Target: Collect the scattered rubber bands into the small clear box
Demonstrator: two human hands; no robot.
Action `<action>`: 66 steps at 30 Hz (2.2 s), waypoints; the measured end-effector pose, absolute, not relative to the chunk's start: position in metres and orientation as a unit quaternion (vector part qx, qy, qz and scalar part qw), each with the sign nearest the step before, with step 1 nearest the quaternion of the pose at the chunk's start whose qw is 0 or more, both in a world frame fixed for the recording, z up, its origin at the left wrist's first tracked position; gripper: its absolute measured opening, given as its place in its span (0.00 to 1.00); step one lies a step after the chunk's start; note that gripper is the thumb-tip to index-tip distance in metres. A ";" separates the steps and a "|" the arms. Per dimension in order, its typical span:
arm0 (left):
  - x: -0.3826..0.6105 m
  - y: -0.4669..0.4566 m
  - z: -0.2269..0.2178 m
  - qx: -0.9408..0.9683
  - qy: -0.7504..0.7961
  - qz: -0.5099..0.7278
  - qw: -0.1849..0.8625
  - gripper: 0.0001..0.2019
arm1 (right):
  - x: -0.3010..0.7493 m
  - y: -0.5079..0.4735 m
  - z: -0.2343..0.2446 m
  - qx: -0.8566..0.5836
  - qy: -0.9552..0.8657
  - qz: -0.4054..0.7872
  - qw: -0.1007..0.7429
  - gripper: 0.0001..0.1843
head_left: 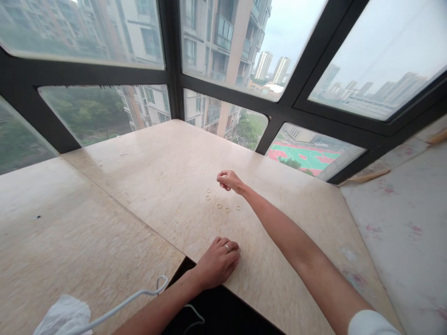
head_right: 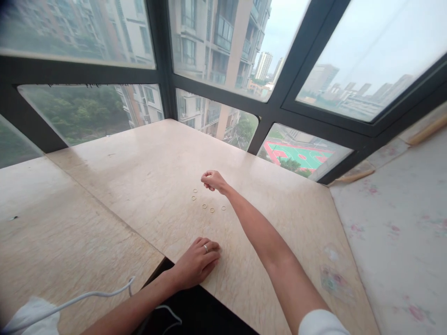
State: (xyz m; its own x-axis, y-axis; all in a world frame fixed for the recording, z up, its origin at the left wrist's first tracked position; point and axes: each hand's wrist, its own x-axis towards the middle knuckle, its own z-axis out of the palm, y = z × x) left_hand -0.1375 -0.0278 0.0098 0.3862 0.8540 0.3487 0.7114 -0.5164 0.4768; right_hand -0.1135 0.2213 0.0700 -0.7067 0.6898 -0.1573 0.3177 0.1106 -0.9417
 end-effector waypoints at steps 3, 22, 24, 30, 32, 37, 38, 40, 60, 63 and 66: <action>-0.137 -0.028 0.010 0.823 0.474 0.289 0.120 0.08 | -0.077 0.211 0.078 -0.334 -0.688 0.612 0.202 0.07; -0.130 -0.018 -0.003 0.761 0.550 0.317 0.131 0.11 | 0.157 0.104 0.087 -0.401 -0.578 0.604 0.376 0.21; -0.127 -0.016 -0.002 0.740 0.569 0.330 0.141 0.11 | 0.178 0.088 0.081 -0.427 -0.557 0.599 0.384 0.22; -0.104 -0.017 0.001 0.711 0.592 0.356 0.131 0.13 | 0.241 0.044 0.061 -0.511 -0.487 0.576 0.412 0.26; -0.094 -0.017 0.002 0.704 0.594 0.363 0.141 0.14 | 0.260 0.032 0.058 -0.538 -0.474 0.563 0.410 0.29; -0.063 -0.010 0.004 0.708 0.570 0.374 0.185 0.12 | 0.299 0.017 0.053 -0.604 -0.463 0.515 0.395 0.35; -0.057 -0.008 0.004 0.713 0.563 0.371 0.191 0.12 | 0.305 0.016 0.052 -0.617 -0.461 0.501 0.394 0.35; -0.044 -0.005 0.006 0.723 0.551 0.365 0.201 0.11 | 0.314 0.017 0.050 -0.643 -0.459 0.469 0.394 0.32; -0.020 0.010 0.012 0.738 0.544 0.321 0.236 0.12 | 0.330 0.000 0.044 -0.689 -0.495 0.368 0.381 0.24; -0.028 0.017 0.016 0.720 0.545 0.341 0.262 0.12 | 0.322 -0.020 0.031 -0.684 -0.520 0.371 0.351 0.23; -0.041 0.029 0.023 0.689 0.575 0.372 0.235 0.13 | 0.313 -0.035 0.014 -0.685 -0.590 0.283 0.321 0.22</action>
State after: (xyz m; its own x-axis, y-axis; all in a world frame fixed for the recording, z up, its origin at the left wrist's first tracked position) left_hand -0.0413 0.0290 0.0231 0.0607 0.9684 0.2419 0.6180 -0.2267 0.7528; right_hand 0.3133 -0.0354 0.0145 0.1434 0.9896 -0.0083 0.6267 -0.0973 -0.7732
